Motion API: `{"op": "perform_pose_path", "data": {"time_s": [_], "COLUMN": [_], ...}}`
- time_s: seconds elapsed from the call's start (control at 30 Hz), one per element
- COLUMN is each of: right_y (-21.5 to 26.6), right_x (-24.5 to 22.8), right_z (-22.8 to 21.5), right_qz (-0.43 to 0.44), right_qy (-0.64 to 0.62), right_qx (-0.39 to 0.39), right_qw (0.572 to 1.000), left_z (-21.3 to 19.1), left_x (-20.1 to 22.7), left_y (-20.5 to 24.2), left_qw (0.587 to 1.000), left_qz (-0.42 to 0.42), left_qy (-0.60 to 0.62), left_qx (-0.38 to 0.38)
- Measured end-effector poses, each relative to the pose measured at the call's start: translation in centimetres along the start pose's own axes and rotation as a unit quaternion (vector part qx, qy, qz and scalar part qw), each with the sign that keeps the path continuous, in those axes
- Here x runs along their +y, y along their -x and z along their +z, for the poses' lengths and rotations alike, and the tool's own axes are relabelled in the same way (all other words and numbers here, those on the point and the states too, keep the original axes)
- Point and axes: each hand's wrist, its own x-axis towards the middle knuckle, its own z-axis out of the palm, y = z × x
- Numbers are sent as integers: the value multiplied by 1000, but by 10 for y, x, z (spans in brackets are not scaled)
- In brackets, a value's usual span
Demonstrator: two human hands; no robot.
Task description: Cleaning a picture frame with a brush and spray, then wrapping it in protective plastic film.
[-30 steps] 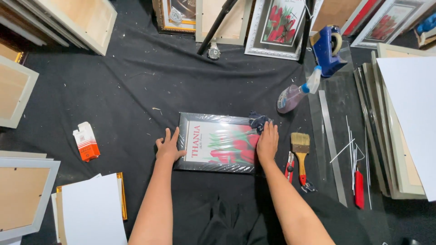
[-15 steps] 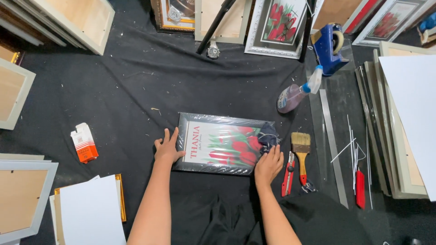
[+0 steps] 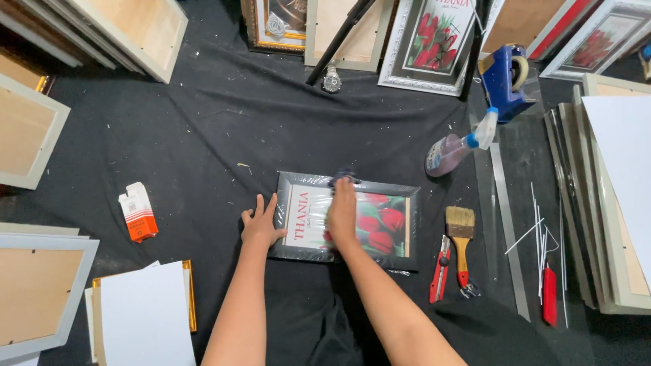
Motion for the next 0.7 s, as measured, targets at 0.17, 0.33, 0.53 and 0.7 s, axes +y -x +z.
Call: {"op": "perform_pose_path", "data": {"time_s": [0.17,0.33,0.53,0.7], "right_y": [1,22,28,18], "right_x": [-1,118,97,-33], "right_z": [-28,-63,-15,35], "right_qz": [-51,18,95,2], "right_qy": [15,198,168,43], "right_qx": [-82,14,96,23], "right_qw": [995,980,976,999], "left_z": [-15,-14,-16,-14], "left_x": [6,8,9,8], "left_y": [20,17,23,21], "left_qw": [1000,1000,1000,1000], "left_qz": [4,7,12,17], "left_qy": [6,-2,21,8], "left_qx": [-3,0,2,5]}}
